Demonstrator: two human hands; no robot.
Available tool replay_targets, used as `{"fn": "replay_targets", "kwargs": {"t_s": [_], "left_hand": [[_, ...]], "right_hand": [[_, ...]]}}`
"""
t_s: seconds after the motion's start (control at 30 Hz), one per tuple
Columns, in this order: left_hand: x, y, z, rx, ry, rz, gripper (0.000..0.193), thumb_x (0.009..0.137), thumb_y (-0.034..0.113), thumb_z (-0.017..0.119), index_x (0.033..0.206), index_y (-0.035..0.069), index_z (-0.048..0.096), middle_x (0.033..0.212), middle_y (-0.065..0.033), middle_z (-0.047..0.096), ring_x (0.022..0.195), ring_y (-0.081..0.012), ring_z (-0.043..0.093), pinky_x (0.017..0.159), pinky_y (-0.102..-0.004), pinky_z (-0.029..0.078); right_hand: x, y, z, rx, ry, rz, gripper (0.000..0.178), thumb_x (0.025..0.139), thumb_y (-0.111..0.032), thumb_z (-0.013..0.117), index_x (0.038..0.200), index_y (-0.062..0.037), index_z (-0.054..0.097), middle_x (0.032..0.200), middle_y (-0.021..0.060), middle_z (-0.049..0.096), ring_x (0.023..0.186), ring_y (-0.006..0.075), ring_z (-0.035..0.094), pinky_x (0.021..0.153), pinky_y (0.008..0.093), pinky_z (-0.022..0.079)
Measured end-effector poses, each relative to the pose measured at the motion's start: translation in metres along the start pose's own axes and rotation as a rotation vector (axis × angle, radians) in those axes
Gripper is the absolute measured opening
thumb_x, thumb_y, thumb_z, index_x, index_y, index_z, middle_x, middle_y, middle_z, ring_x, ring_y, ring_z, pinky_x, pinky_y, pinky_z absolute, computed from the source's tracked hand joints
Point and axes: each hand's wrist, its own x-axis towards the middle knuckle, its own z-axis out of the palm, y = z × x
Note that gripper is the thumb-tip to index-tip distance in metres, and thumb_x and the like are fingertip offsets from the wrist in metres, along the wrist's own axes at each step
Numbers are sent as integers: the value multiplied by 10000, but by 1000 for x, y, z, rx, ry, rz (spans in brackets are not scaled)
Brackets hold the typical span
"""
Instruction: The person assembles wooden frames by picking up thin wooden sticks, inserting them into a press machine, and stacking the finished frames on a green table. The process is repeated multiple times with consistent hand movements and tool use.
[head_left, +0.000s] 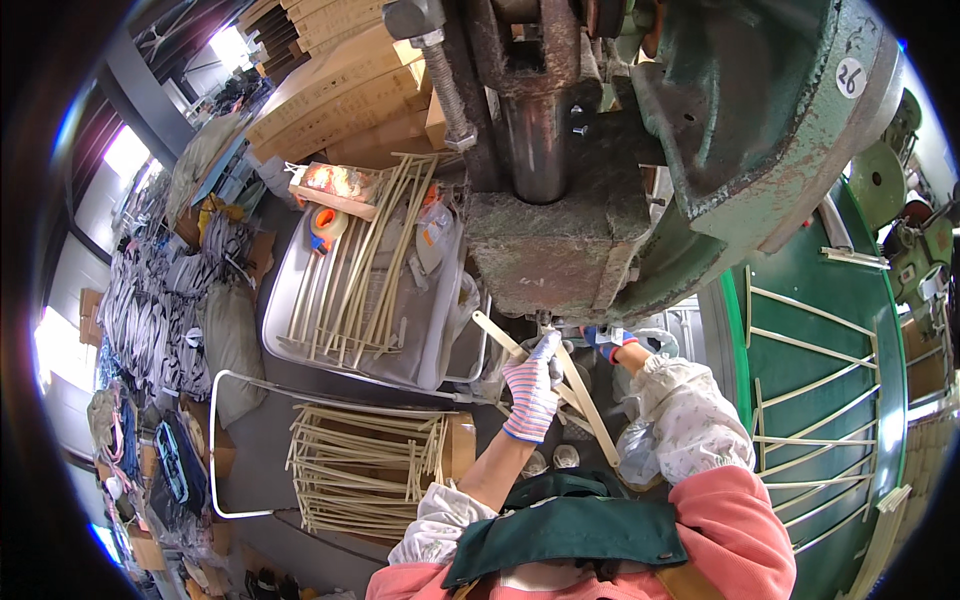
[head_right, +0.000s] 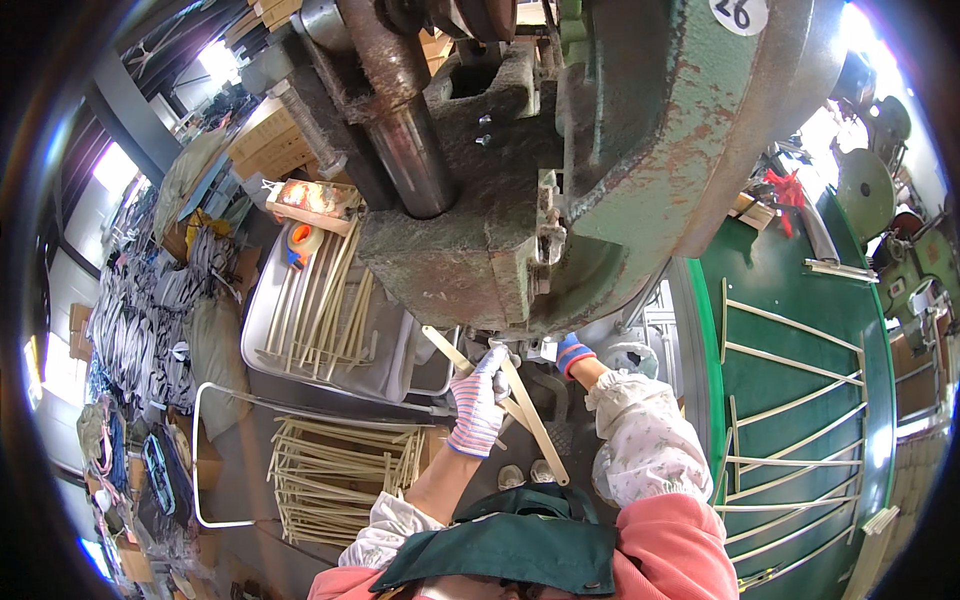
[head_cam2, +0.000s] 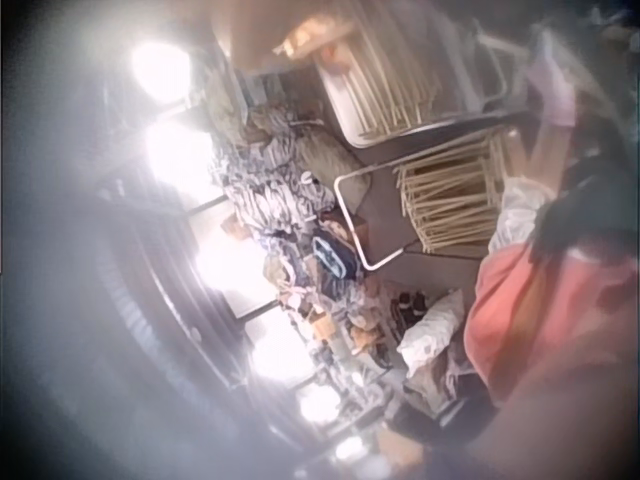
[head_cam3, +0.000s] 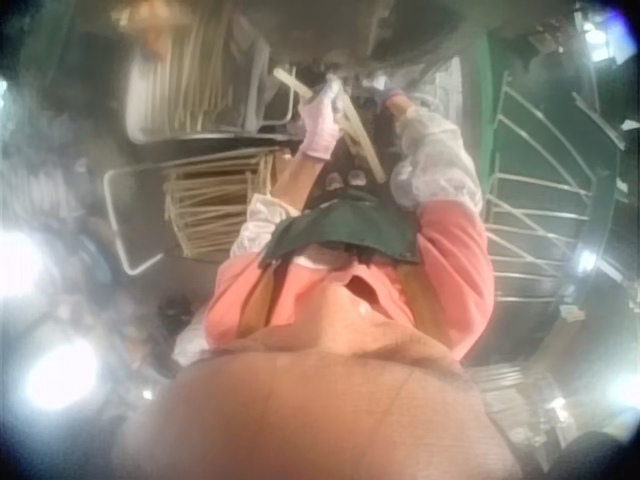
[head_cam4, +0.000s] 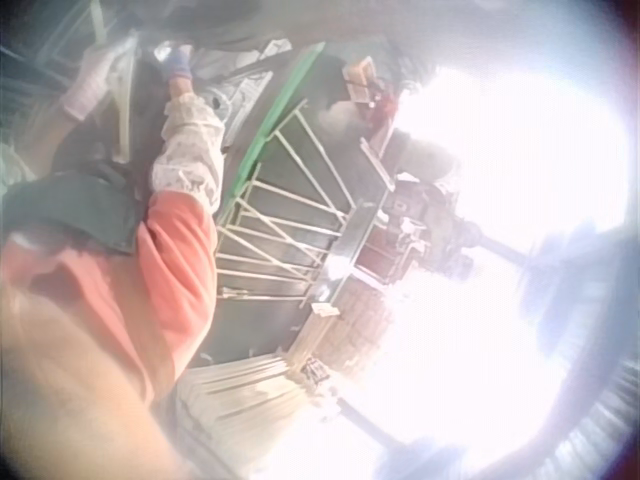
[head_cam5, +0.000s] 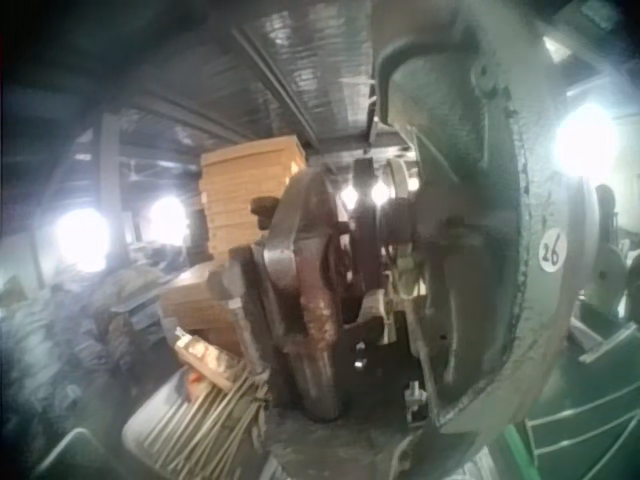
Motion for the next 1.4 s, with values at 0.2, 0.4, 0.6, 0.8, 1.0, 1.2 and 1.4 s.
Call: {"fn": "replay_targets", "kwargs": {"t_s": [0.2,0.4,0.6,0.8,1.0,1.2,1.4], "left_hand": [[7,-9,-11,66,32,-43,86,793,104,686,765,47,628,571,-1,548,396,-55,425,349,-190,277],[-3,-11,-45,90,-169,30,163,858,153,631,974,75,547,712,-11,557,479,-65,467,384,-177,306],[-20,10,-101,466,44,218,96,864,168,613,873,75,591,631,28,537,452,-40,421,399,-187,319],[-60,56,-148,1007,202,530,157,828,136,642,844,-19,626,636,-15,549,603,-81,432,571,-255,403],[-98,79,-176,969,183,474,207,810,165,666,861,-34,638,609,-19,552,561,-76,414,531,-241,397],[-144,121,-204,1092,263,566,255,786,246,714,803,-1,656,572,15,539,531,-58,407,485,-232,346],[-214,183,-246,1415,501,1015,240,769,196,712,664,17,594,524,-3,473,460,-111,405,448,-267,323]], "right_hand": [[-2,-8,-4,11,-42,-64,289,920,-193,433,1151,-67,552,1110,78,589,994,210,552,878,349,450],[-5,-4,5,75,-83,253,332,958,-197,358,1246,-83,475,1238,71,517,1099,208,495,968,351,397],[10,30,9,-316,-219,189,378,944,-256,372,1280,-91,423,1237,37,509,1069,198,514,890,334,437],[13,46,32,-771,104,-57,410,919,-194,397,1325,-246,408,1244,97,521,1058,265,535,857,372,456],[17,-25,29,-817,206,163,311,787,-134,570,1095,-122,534,1057,98,596,950,285,560,824,363,444],[-4,-117,122,-930,-57,-310,316,724,-117,564,1030,-74,631,1131,102,582,1089,324,508,874,409,429],[-3,-134,158,-1042,-89,-367,197,725,-256,626,732,-64,578,811,88,537,892,307,487,832,427,408]]}}
